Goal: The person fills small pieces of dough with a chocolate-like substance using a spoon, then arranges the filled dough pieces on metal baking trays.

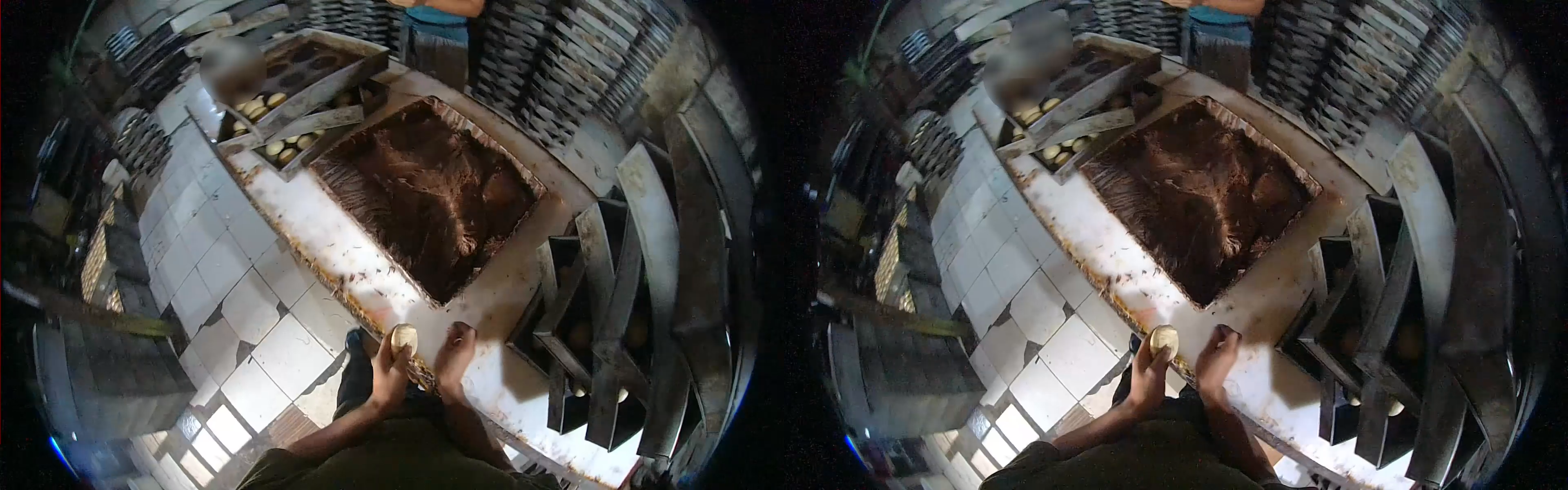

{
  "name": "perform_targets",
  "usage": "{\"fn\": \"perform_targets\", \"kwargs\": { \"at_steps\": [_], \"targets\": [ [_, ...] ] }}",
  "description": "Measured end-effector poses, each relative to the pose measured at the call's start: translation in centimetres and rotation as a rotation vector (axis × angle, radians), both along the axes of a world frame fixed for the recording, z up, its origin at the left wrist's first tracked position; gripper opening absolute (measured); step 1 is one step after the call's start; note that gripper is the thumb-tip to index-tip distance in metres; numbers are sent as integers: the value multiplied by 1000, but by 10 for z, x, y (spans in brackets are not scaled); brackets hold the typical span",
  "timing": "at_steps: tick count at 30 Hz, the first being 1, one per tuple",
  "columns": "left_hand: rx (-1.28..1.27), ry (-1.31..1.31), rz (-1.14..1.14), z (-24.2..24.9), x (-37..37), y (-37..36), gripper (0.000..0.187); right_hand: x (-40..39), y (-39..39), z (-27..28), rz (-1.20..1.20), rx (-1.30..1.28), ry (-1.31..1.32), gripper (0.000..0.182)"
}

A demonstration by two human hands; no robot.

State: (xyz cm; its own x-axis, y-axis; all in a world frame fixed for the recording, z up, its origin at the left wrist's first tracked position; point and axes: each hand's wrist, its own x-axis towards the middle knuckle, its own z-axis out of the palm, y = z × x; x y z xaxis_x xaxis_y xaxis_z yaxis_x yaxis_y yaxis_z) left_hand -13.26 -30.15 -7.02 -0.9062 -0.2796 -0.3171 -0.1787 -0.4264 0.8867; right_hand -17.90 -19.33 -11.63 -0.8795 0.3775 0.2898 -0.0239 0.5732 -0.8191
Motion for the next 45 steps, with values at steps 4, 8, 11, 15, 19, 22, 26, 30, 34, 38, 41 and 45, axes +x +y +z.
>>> {"fn": "perform_targets", "kwargs": {
  "at_steps": [4,8,11,15,19,22,26,30,34,38,41,45],
  "targets": [
    [23,-65,-363,36,-35,-51,34,-6,-22,88,-10,131,26,18],
    [-535,539,-570,34,-47,-94,38,-108,-58,159,580,381,-385,27],
    [505,62,-491,67,-75,-133,39,-166,-78,144,848,1001,-256,24],
    [503,-52,-267,73,-100,-158,48,-175,-101,137,1003,1232,-660,19],
    [687,-299,-107,54,-100,-156,47,-153,-50,165,886,735,-907,18],
    [982,-315,-157,75,-112,-134,41,-90,-46,171,757,344,-163,19],
    [1039,-337,-20,122,-110,-117,34,-39,-20,92,556,171,-55,17],
    [1021,91,-171,113,-73,-103,40,-16,31,60,257,35,-24,26],
    [616,168,-279,124,-32,-60,68,-8,51,23,332,93,-25,27],
    [459,86,-452,98,15,-31,75,20,41,96,464,-282,-80,18],
    [409,-16,-676,99,47,-10,55,52,48,155,909,-695,-560,23],
    [649,-142,-347,83,79,11,31,128,59,162,857,193,150,21]
  ]
}}
